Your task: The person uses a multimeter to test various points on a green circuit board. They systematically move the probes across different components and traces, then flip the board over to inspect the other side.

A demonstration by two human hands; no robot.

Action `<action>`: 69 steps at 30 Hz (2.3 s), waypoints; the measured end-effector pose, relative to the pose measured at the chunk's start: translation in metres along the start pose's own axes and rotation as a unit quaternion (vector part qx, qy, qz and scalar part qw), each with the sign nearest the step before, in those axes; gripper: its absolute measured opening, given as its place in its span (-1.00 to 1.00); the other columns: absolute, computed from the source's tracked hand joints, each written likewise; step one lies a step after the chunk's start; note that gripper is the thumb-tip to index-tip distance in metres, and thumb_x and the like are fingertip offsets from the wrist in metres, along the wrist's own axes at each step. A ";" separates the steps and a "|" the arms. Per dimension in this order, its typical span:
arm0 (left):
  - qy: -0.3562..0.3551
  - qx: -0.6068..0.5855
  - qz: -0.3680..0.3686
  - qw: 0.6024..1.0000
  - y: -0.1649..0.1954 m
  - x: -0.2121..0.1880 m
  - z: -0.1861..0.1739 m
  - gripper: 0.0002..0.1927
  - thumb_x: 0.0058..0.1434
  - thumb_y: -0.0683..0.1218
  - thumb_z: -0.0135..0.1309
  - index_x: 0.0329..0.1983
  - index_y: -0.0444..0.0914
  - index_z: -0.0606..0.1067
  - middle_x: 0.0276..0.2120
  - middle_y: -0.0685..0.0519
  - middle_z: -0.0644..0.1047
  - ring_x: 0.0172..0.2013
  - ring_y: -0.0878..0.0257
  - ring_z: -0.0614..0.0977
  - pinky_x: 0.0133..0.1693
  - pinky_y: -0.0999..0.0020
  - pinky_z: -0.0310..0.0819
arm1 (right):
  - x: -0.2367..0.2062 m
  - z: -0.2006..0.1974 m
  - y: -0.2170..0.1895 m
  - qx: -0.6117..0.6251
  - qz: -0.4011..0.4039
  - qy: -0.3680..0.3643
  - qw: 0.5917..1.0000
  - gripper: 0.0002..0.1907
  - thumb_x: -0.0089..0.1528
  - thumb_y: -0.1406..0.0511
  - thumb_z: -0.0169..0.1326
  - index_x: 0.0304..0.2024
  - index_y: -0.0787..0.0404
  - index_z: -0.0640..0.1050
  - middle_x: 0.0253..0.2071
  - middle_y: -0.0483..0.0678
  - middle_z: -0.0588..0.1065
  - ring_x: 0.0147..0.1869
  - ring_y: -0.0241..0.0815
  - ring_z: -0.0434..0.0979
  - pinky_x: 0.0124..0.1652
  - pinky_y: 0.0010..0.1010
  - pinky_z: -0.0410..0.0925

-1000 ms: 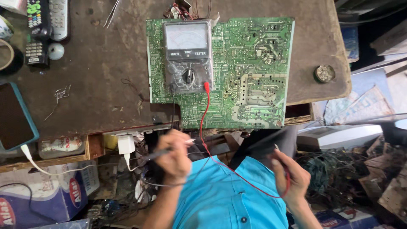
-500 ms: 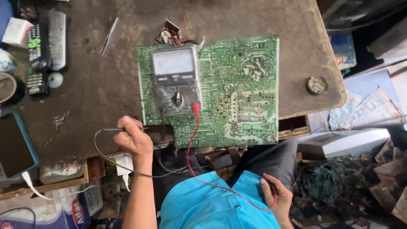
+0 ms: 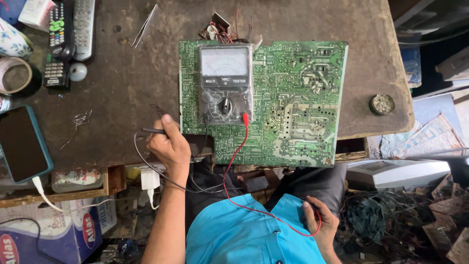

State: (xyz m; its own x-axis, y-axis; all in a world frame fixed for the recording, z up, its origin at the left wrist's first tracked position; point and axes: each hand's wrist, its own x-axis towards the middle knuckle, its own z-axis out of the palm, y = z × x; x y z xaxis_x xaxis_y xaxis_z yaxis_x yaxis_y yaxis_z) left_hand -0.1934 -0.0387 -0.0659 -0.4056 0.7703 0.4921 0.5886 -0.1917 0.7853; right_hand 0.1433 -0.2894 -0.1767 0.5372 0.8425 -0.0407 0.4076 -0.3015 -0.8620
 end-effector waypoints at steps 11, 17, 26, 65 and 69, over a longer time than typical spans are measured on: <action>-0.107 -0.057 0.003 0.993 -0.006 0.006 -0.009 -0.61 0.49 -0.02 -0.06 -0.39 -0.38 0.47 -0.61 -0.09 0.41 -0.57 0.04 0.47 -0.42 0.16 0.28 | 0.051 -0.013 -0.074 0.183 -0.180 0.132 0.958 -0.68 0.49 0.44 -0.05 0.30 0.38 0.43 -0.08 0.10 0.58 -0.31 -0.33 0.50 -0.32 -0.51 0.42; -0.139 -0.033 0.046 0.989 -0.004 0.002 -0.008 -0.56 0.52 -0.02 -0.04 -0.48 -0.36 0.38 -0.56 -0.16 0.39 -0.52 -0.07 0.46 -0.40 0.09 0.27 | 0.096 -0.011 -0.159 0.046 -0.327 0.133 0.934 -0.83 0.52 0.46 0.03 0.13 0.39 0.55 -0.17 0.08 0.53 -0.28 -0.26 0.54 -0.22 -0.49 0.43; -0.120 0.010 0.061 0.991 -0.005 0.003 -0.005 -0.61 0.47 -0.10 0.00 -0.51 -0.34 0.37 -0.52 -0.20 0.42 -0.45 -0.21 0.51 -0.39 -0.02 0.30 | 0.140 0.026 -0.220 -0.008 -0.297 0.028 0.954 -0.80 0.29 0.41 0.30 -0.06 0.37 0.62 -0.21 0.01 0.64 -0.18 -0.32 0.64 -0.12 -0.55 0.47; -0.128 0.000 0.068 0.989 -0.005 0.005 -0.001 -0.67 0.45 -0.17 -0.03 -0.49 -0.33 0.39 -0.54 -0.13 0.43 -0.50 -0.09 0.50 -0.41 0.06 0.31 | 0.171 0.045 -0.250 -0.216 -0.335 0.063 0.915 -0.90 0.46 0.36 0.12 -0.04 0.29 0.54 -0.11 0.06 0.49 0.03 0.06 0.44 0.06 -0.18 0.28; -0.129 0.006 0.064 0.990 -0.006 0.005 -0.001 -0.66 0.45 -0.16 -0.03 -0.51 -0.33 0.38 -0.56 -0.13 0.42 -0.52 -0.08 0.50 -0.43 0.06 0.30 | 0.171 0.044 -0.250 -0.234 -0.310 0.085 0.918 -0.91 0.48 0.36 0.12 -0.02 0.28 0.55 -0.11 0.04 0.51 0.02 0.05 0.42 0.08 -0.18 0.24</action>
State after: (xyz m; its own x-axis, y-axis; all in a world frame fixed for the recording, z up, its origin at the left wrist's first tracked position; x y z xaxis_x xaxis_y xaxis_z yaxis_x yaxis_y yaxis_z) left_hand -0.1997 -0.0344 -0.0673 -0.1360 0.8705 0.4730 0.6324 -0.2912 0.7178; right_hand 0.1010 -0.0499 0.0101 0.1861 0.8473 0.4974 0.9245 0.0204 -0.3806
